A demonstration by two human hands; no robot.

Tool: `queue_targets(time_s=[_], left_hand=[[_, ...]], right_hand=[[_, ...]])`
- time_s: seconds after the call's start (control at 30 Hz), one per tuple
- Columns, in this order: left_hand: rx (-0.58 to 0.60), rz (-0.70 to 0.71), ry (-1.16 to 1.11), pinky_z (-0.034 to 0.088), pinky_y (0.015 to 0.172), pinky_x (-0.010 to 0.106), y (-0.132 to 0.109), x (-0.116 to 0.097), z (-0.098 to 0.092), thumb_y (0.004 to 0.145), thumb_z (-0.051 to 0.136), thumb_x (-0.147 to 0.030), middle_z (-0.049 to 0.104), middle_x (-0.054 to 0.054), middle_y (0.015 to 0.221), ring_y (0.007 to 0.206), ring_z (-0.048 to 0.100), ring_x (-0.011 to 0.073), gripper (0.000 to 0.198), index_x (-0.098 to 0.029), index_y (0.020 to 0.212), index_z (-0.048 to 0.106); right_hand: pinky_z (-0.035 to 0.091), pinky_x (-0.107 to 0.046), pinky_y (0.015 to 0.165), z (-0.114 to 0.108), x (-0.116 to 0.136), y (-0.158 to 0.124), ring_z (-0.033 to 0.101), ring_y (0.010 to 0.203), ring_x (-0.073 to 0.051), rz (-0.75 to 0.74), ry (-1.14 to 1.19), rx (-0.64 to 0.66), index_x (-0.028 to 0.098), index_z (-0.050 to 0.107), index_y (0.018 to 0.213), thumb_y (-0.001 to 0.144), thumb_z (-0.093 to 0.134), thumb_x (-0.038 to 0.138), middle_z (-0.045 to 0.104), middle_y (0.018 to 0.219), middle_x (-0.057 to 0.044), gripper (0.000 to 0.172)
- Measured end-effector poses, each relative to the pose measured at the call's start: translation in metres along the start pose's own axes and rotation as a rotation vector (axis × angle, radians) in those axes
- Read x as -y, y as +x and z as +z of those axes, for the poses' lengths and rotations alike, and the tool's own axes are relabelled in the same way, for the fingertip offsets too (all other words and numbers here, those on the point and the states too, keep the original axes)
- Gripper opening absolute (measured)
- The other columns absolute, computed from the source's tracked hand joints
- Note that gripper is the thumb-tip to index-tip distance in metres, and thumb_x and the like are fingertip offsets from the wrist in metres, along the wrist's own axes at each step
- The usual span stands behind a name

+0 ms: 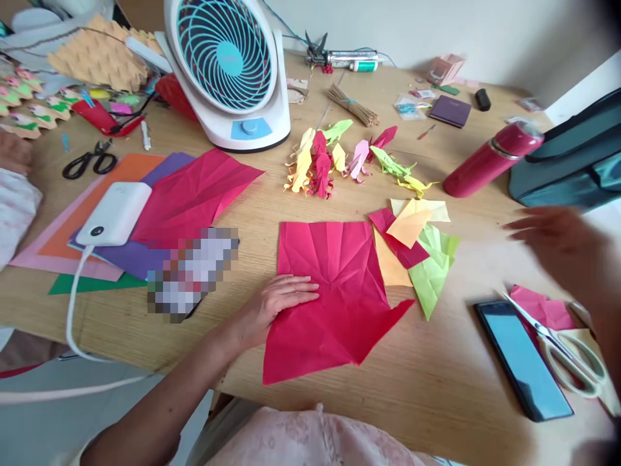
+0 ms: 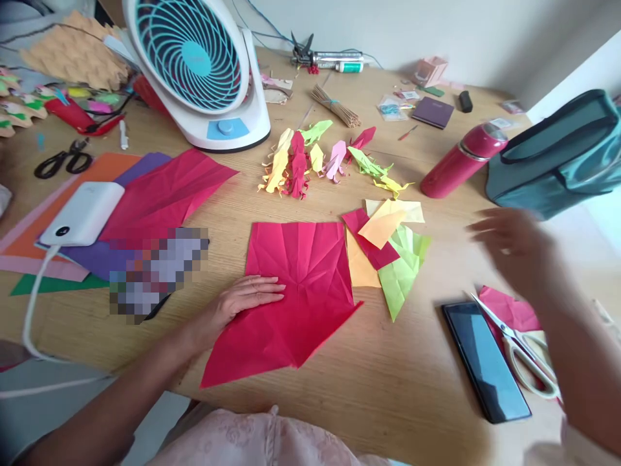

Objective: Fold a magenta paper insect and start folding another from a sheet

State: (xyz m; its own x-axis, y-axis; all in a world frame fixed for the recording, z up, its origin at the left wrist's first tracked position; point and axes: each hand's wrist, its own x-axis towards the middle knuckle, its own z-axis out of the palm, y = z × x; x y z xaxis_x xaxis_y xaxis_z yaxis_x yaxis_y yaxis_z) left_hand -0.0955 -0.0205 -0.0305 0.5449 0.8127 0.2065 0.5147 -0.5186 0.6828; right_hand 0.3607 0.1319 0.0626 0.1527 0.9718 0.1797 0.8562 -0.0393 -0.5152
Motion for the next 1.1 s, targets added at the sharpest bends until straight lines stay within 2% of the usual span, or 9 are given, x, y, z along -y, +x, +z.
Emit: queue_targets(time_s=[0.03, 0.1, 0.2, 0.27, 0.53, 0.73, 0.83, 0.97, 1.1], left_hand=[[-0.001, 0.002, -0.009, 0.040, 0.117, 0.046, 0.000, 0.000, 0.000, 0.104, 0.046, -0.050, 0.065, 0.009, 0.143, 0.139, 0.055, 0.0260, 0.047, -0.026, 0.141, 0.061], [0.014, 0.018, -0.032, 0.040, 0.117, 0.046, 0.000, -0.002, -0.001, 0.104, 0.048, -0.048, 0.065, 0.009, 0.143, 0.138, 0.056, 0.0252, 0.046, -0.027, 0.142, 0.061], [0.098, 0.044, -0.049, 0.037, 0.121, 0.045, -0.002, -0.007, -0.001, 0.106, 0.043, -0.042, 0.062, 0.007, 0.146, 0.141, 0.053, 0.0234, 0.044, -0.029, 0.145, 0.058], [0.161, 0.039, -0.030, 0.033, 0.124, 0.045, -0.006, -0.010, -0.002, 0.108, 0.038, -0.037, 0.059, 0.006, 0.150, 0.145, 0.048, 0.0219, 0.044, -0.030, 0.148, 0.055], [0.215, 0.025, 0.037, 0.037, 0.122, 0.047, -0.026, -0.018, -0.011, 0.106, 0.042, -0.027, 0.054, 0.004, 0.155, 0.147, 0.046, 0.0226, 0.049, -0.035, 0.154, 0.046], [0.205, -0.021, -0.020, 0.046, 0.116, 0.043, -0.036, -0.029, -0.029, 0.105, 0.047, -0.033, 0.063, 0.004, 0.145, 0.138, 0.057, 0.0232, 0.039, -0.036, 0.141, 0.062], [0.037, -0.118, 0.008, 0.055, 0.103, 0.036, -0.042, -0.033, -0.028, 0.102, 0.052, -0.036, 0.075, 0.004, 0.126, 0.121, 0.068, 0.0222, 0.031, -0.030, 0.125, 0.073], [-0.171, -0.305, 0.113, 0.054, 0.063, 0.026, -0.046, -0.041, -0.018, 0.098, 0.057, -0.044, 0.074, 0.001, 0.072, 0.066, 0.068, 0.0165, 0.038, -0.021, 0.075, 0.076], [-0.243, -0.430, 0.119, 0.043, 0.056, 0.022, -0.041, -0.044, -0.011, 0.096, 0.056, -0.043, 0.066, -0.001, 0.066, 0.059, 0.058, 0.0125, 0.034, -0.017, 0.079, 0.072]], right_hand=[[0.059, -0.040, 0.088, 0.010, 0.011, -0.026, 0.072, 0.113, -0.025, -0.251, 0.052, 0.255, 0.018, 0.065, 0.130, 0.087, 0.068, 0.004, 0.073, 0.125, -0.018, 0.045], [0.050, -0.049, 0.113, 0.033, 0.035, -0.079, 0.057, 0.137, -0.031, -0.635, 0.012, 0.492, 0.029, 0.051, 0.149, 0.084, 0.072, 0.006, 0.058, 0.150, -0.012, 0.072], [0.047, -0.054, 0.116, 0.063, 0.065, -0.134, 0.047, 0.145, -0.032, -0.827, 0.042, 0.507, 0.024, 0.034, 0.160, 0.088, 0.064, 0.008, 0.050, 0.157, -0.014, 0.079], [0.048, -0.054, 0.115, 0.073, 0.077, -0.150, 0.057, 0.137, -0.030, -0.872, 0.066, 0.556, 0.021, 0.044, 0.154, 0.087, 0.057, 0.002, 0.061, 0.146, -0.014, 0.071], [0.034, -0.055, 0.123, 0.076, 0.069, -0.154, 0.065, 0.128, -0.025, -0.801, 0.363, 0.630, 0.022, 0.069, 0.099, 0.095, 0.062, 0.017, 0.070, 0.134, -0.011, 0.009], [0.039, -0.051, 0.118, 0.077, 0.057, -0.159, 0.072, 0.111, -0.023, -0.695, 0.518, 0.639, 0.025, 0.075, 0.099, 0.100, 0.059, 0.032, 0.079, 0.107, -0.006, 0.018], [0.055, -0.035, 0.089, 0.073, 0.058, -0.160, 0.070, 0.084, -0.020, -0.517, 0.524, 0.625, 0.023, 0.073, 0.082, 0.101, 0.056, 0.040, 0.074, 0.083, -0.003, 0.031], [0.038, -0.026, 0.057, 0.072, 0.061, -0.166, 0.047, 0.062, -0.013, -0.292, 0.431, 0.587, 0.020, 0.058, 0.068, 0.099, 0.053, 0.051, 0.055, 0.066, 0.001, 0.044], [0.021, -0.026, 0.052, 0.080, 0.066, -0.173, 0.027, 0.059, -0.010, -0.123, 0.423, 0.560, 0.021, 0.040, 0.065, 0.096, 0.052, 0.059, 0.031, 0.061, 0.005, 0.050]])
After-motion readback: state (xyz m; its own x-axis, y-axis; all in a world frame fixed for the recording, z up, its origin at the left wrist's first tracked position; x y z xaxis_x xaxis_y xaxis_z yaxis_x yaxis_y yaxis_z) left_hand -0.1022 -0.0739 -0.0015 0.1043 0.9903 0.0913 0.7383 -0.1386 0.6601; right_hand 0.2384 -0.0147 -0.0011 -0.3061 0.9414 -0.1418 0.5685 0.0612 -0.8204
